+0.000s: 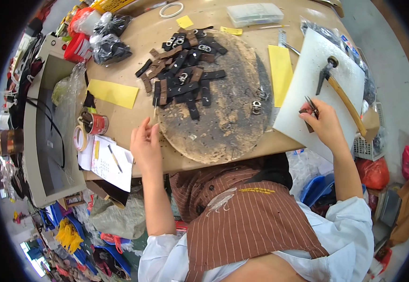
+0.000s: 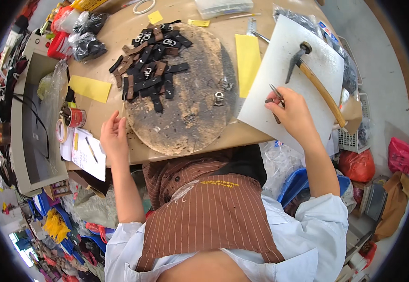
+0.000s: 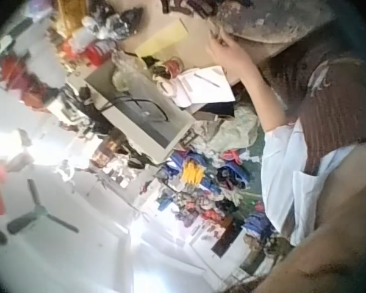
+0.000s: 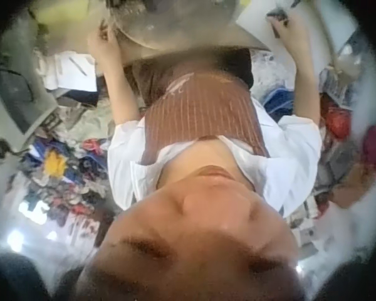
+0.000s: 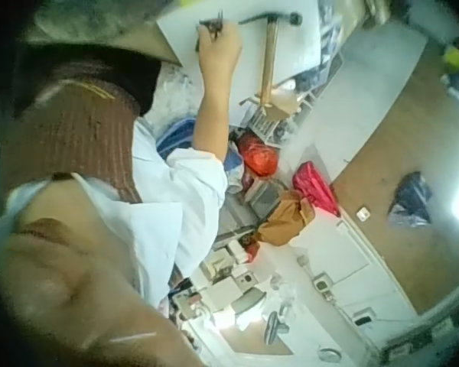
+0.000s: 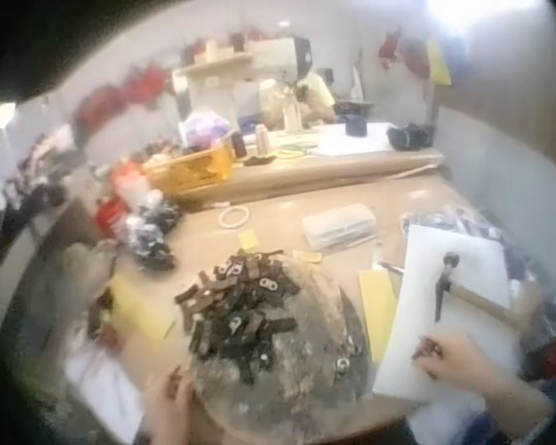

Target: The person assembles small leather keychains by hand at a workbench. They pick up small rectangular leather pieces and metal rings, insert the rings into the leather, and use a hammer to secure them. The finished keychains are placed on a wooden board on the table.

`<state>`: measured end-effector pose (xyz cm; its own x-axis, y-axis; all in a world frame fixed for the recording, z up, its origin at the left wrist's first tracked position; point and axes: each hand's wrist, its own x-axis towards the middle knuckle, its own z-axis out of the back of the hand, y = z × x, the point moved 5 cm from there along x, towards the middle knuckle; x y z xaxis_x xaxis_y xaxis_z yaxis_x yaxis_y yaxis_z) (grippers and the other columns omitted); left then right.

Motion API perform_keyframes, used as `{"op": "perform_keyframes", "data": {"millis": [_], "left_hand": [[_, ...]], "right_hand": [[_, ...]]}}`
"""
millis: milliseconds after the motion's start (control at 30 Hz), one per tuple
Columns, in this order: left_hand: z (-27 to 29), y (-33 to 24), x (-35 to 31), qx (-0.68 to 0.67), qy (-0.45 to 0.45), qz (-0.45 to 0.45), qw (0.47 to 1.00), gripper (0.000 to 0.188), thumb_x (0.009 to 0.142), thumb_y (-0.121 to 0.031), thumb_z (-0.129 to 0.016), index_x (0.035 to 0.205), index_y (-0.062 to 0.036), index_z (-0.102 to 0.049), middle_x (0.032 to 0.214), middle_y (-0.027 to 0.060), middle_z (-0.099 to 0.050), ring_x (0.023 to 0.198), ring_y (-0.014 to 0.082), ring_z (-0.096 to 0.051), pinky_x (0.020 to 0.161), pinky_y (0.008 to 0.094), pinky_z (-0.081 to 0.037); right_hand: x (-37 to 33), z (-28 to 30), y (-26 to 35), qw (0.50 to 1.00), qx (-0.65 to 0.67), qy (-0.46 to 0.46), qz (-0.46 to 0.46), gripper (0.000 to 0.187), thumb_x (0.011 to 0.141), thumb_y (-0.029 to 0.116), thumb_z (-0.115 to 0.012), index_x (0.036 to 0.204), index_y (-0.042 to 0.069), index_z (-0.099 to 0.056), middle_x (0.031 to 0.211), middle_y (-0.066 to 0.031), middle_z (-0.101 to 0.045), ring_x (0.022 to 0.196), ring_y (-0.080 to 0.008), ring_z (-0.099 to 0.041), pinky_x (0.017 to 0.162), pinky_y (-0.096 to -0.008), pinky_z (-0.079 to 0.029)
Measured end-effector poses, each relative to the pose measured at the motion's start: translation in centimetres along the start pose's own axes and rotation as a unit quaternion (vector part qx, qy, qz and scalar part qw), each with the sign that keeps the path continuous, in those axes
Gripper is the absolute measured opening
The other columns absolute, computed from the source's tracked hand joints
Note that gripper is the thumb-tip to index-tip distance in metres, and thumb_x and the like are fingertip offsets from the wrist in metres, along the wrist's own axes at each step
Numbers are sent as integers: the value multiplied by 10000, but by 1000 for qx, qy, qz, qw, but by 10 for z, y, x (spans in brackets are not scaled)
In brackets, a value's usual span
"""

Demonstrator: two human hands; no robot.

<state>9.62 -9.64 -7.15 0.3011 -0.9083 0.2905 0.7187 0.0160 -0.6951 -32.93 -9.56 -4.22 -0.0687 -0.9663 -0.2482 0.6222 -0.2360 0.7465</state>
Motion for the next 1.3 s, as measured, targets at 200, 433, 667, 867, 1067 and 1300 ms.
{"op": "perform_keyframes", "data": {"millis": [200, 433, 667, 867, 1067, 1300], "left_hand": [[-42, -92, -50, -423, 229, 89, 872, 473, 806, -35, -627, 1248, -10, -459, 1208, 149, -525, 1103, 210, -521, 930, 336, -428], [-58, -64, -57, -516, 251, 250, 780, 176, 866, -55, -555, 1031, -5, -591, 860, 17, -630, 743, 86, -613, 656, 211, -520], [-20, -59, -44, -524, 205, 239, 792, 219, 892, -97, -525, 1080, 8, -570, 963, 73, -641, 816, 111, -628, 678, 228, -526], [-11, -65, -45, -493, 183, 192, 828, 231, 900, -80, -509, 1100, 29, -549, 981, 90, -642, 823, 107, -625, 688, 228, -525], [-7, -71, -43, -472, 189, 173, 844, 230, 892, -61, -518, 1097, 40, -546, 969, 85, -641, 825, 105, -621, 696, 231, -525], [-5, -84, -45, -487, 186, 187, 833, 230, 875, -45, -544, 1084, 51, -547, 946, 85, -637, 821, 97, -611, 702, 224, -513]], "right_hand": [[-15, -54, 64, 968, 203, 115, 89, 126, 755, 36, -657, 857, 14, -588, 760, -9, -591, 693, -71, -547, 627, -218, -444], [-9, -114, 122, 933, 23, 60, 353, 247, 750, 111, -671, 972, 22, -614, 851, -90, -597, 682, -202, -603, 610, -279, -481], [-14, -145, 112, 888, -197, 5, 415, 294, 721, 75, -658, 1010, 69, -603, 845, -81, -534, 650, -258, -592, 578, -334, -499], [6, -140, 114, 895, -141, -15, 423, 163, 775, 30, -615, 938, 17, -609, 776, -110, -546, 641, -255, -589, 585, -319, -493], [31, -124, 93, 980, 109, 93, 140, 126, 813, 33, -600, 920, -34, -605, 804, -74, -623, 670, -124, -609, 614, -246, -493], [-14, -111, 124, 920, 289, 233, 122, 165, 775, -58, -604, 937, -30, -587, 816, -112, -643, 629, -126, -612, 558, -231, -498]]}}
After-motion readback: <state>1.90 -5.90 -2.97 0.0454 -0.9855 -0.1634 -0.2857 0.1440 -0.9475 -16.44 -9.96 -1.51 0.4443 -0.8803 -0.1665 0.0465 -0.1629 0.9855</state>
